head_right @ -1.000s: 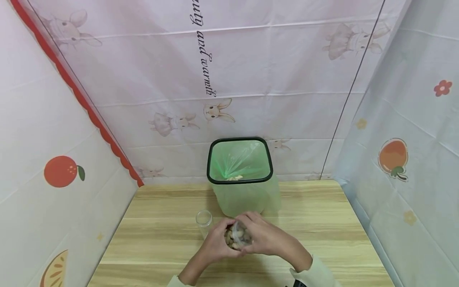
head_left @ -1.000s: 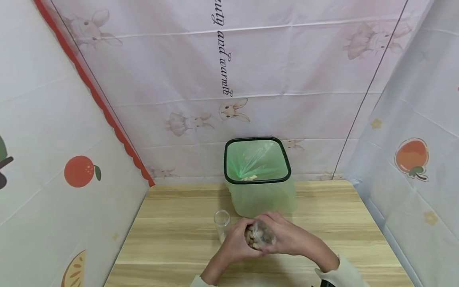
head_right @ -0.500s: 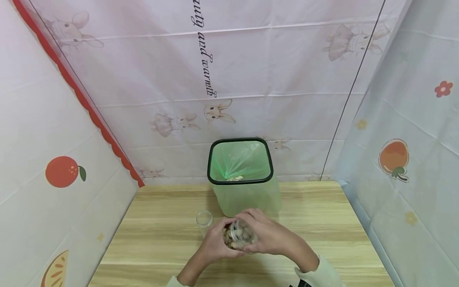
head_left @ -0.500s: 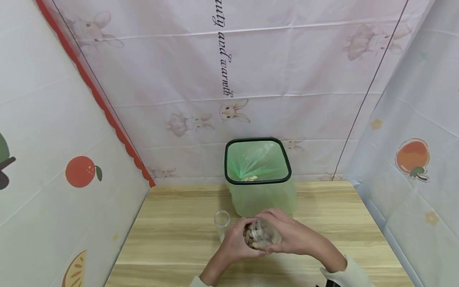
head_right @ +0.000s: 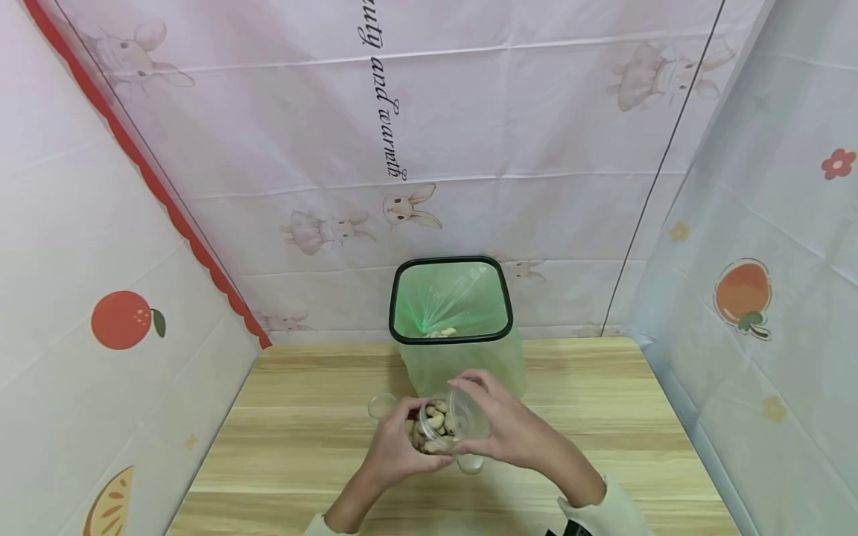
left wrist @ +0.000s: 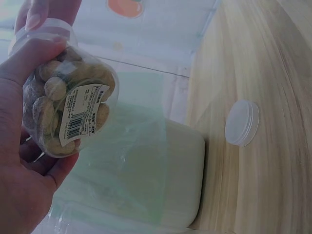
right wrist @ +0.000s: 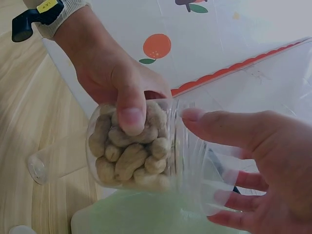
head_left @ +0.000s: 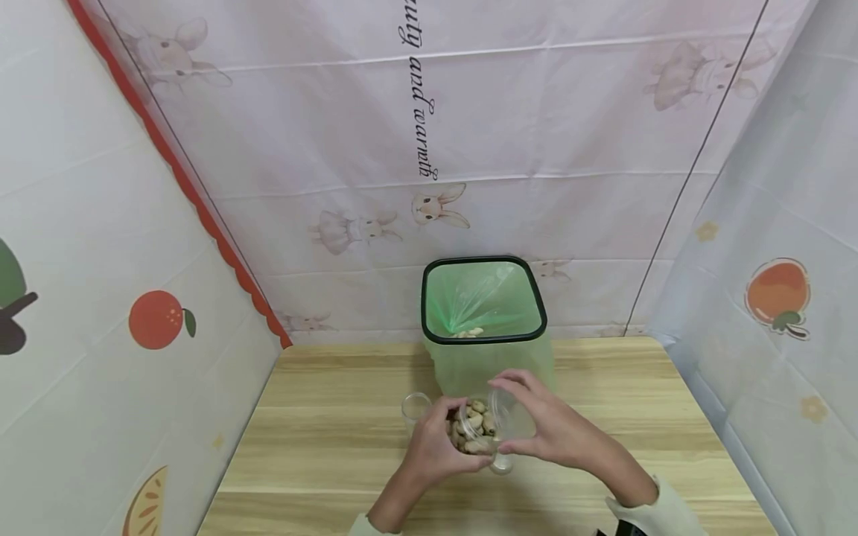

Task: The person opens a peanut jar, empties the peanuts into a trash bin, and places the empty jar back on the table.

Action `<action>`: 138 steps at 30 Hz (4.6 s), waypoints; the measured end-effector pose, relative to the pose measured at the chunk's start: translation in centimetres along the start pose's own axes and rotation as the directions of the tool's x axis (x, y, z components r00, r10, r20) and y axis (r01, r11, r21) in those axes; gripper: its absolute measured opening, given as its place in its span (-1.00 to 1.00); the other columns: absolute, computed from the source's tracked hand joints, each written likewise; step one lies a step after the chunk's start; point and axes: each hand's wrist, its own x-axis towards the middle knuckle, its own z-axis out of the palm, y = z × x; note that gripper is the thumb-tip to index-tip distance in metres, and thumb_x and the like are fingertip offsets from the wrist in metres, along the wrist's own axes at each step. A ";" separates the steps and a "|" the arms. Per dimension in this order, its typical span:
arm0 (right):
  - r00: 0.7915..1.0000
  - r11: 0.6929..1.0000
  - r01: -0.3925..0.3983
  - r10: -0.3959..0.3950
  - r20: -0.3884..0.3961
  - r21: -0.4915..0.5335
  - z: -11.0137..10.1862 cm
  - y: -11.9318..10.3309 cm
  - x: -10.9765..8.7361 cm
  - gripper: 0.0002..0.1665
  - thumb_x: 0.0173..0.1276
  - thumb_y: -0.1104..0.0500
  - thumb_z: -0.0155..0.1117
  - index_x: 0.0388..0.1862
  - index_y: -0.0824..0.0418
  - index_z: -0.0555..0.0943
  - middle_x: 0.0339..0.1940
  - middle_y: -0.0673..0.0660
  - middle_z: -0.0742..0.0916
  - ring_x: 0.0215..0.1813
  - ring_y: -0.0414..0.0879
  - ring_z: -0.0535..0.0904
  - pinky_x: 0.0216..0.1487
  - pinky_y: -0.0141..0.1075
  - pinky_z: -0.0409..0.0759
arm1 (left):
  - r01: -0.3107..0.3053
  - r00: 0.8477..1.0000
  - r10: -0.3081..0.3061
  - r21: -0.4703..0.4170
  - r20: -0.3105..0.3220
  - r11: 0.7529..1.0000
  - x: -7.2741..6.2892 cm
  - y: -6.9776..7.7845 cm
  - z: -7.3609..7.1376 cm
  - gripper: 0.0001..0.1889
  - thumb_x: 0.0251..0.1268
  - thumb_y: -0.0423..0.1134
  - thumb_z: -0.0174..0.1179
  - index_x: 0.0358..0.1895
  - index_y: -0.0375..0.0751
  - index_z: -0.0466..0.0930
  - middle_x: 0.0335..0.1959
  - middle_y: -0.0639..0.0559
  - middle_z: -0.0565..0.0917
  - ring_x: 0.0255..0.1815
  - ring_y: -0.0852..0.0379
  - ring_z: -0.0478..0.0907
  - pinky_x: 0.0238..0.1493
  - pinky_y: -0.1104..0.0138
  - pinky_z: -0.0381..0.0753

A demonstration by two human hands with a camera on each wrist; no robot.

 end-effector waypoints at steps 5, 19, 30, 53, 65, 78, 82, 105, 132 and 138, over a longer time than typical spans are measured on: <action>0.998 1.000 0.011 -0.011 -0.070 -0.001 -0.1 0.5 -0.1 0.10 -0.07 -0.02 0.76 0.49 0.03 0.45 0.39 0.08 0.49 0.35 -0.04 0.54 0.22 -0.09 0.69 | 0.020 0.999 -0.020 -0.013 -0.036 1.000 0.0 0.5 -0.4 -0.10 -0.35 -0.07 0.76 0.20 -0.17 0.49 0.06 -0.02 0.72 0.02 0.16 0.70 0.07 0.29 0.74; 0.981 1.000 -0.029 0.027 -0.194 -0.010 1.1 1.8 -1.4 0.13 -0.21 -0.03 0.80 0.44 0.05 0.54 0.27 0.09 0.60 0.25 -0.01 0.59 0.11 -0.07 0.72 | -0.053 0.990 0.063 0.078 -0.128 0.996 0.6 1.3 -2.2 -0.05 -0.45 -0.04 0.79 0.19 -0.19 0.52 0.05 -0.03 0.74 0.04 0.09 0.68 0.07 0.22 0.74; 0.984 0.988 -0.151 0.152 -0.096 0.021 2.7 3.5 -2.9 0.03 -0.17 -0.04 0.77 0.38 0.06 0.60 0.24 0.06 0.67 0.20 -0.01 0.63 0.06 -0.16 0.71 | -0.121 0.981 0.135 0.100 -0.140 0.988 1.2 1.1 -3.7 -0.03 -0.46 -0.07 0.79 0.21 -0.23 0.52 0.08 -0.06 0.71 0.07 0.10 0.71 0.09 0.22 0.77; 0.928 0.931 -0.365 0.364 0.082 -0.001 6.3 10.2 -6.2 0.07 -0.06 -0.26 0.66 0.42 0.15 0.57 0.11 0.09 0.64 0.13 0.00 0.59 0.02 -0.18 0.66 | -0.106 0.967 0.146 0.192 -0.210 0.976 3.4 -0.1 -7.6 0.01 -0.36 -0.06 0.77 0.36 -0.18 0.53 0.14 -0.12 0.66 0.13 -0.01 0.62 0.06 0.04 0.76; 0.912 0.916 -0.395 0.399 0.090 -0.065 8.0 12.0 -7.1 0.02 -0.11 -0.14 0.73 0.36 0.20 0.62 0.05 0.10 0.66 0.07 -0.03 0.58 -0.01 -0.14 0.65 | -0.049 0.961 0.104 0.213 -0.258 0.976 5.2 -0.7 -9.5 0.01 -0.34 -0.08 0.77 0.36 -0.20 0.53 0.14 -0.18 0.65 0.12 -0.07 0.60 0.06 -0.01 0.75; 0.895 0.899 -0.411 0.429 0.123 -0.149 8.9 13.3 -8.4 0.02 -0.18 -0.19 0.73 0.30 0.20 0.65 0.01 0.16 0.69 0.00 0.01 0.62 -0.06 -0.01 0.72 | -0.061 0.954 0.128 0.240 -0.272 0.969 6.6 -1.3 -9.9 0.03 -0.35 -0.05 0.76 0.38 -0.24 0.53 0.15 -0.20 0.65 0.14 -0.10 0.57 0.08 -0.04 0.70; 0.879 0.887 -0.434 0.455 0.142 -0.160 9.1 13.3 -8.5 0.03 -0.22 -0.21 0.74 0.28 0.18 0.67 -0.02 0.11 0.69 -0.08 -0.09 0.58 -0.12 -0.16 0.68 | -0.045 0.956 0.112 0.242 -0.272 0.969 7.0 -1.4 -10.1 0.02 -0.34 -0.07 0.76 0.38 -0.25 0.53 0.14 -0.22 0.65 0.14 -0.14 0.55 0.10 -0.06 0.68; 0.835 0.855 -0.492 0.517 0.187 -0.166 9.9 13.1 -8.5 0.03 -0.34 -0.19 0.79 0.22 0.13 0.71 -0.06 0.07 0.68 -0.07 -0.08 0.55 -0.10 -0.08 0.69 | -0.073 0.940 0.199 0.405 -0.278 0.911 9.1 -1.9 -11.4 0.04 -0.40 0.04 0.76 0.32 -0.30 0.57 -0.01 -0.24 0.69 0.03 -0.20 0.56 0.04 -0.05 0.63; 0.863 0.854 -0.446 0.490 0.123 -0.268 10.5 13.2 -8.8 -0.03 -0.40 -0.12 0.82 0.14 0.10 0.74 -0.11 0.03 0.65 -0.07 -0.05 0.50 -0.17 -0.08 0.74 | -0.109 0.923 0.302 0.590 -0.239 0.800 11.8 -1.4 -11.5 0.00 -0.42 -0.03 0.80 0.30 -0.24 0.59 0.01 -0.21 0.69 -0.10 -0.17 0.58 -0.10 -0.04 0.64; 0.890 0.879 -0.399 0.439 0.119 -0.259 10.6 13.6 -8.1 -0.03 -0.35 -0.13 0.79 0.17 0.12 0.72 -0.10 0.03 0.66 -0.08 -0.07 0.49 -0.14 -0.11 0.71 | -0.087 0.902 0.332 0.637 -0.277 0.766 11.9 -1.6 -11.6 0.01 -0.48 -0.06 0.81 0.28 -0.24 0.59 0.00 -0.21 0.69 -0.11 -0.17 0.58 -0.11 0.00 0.64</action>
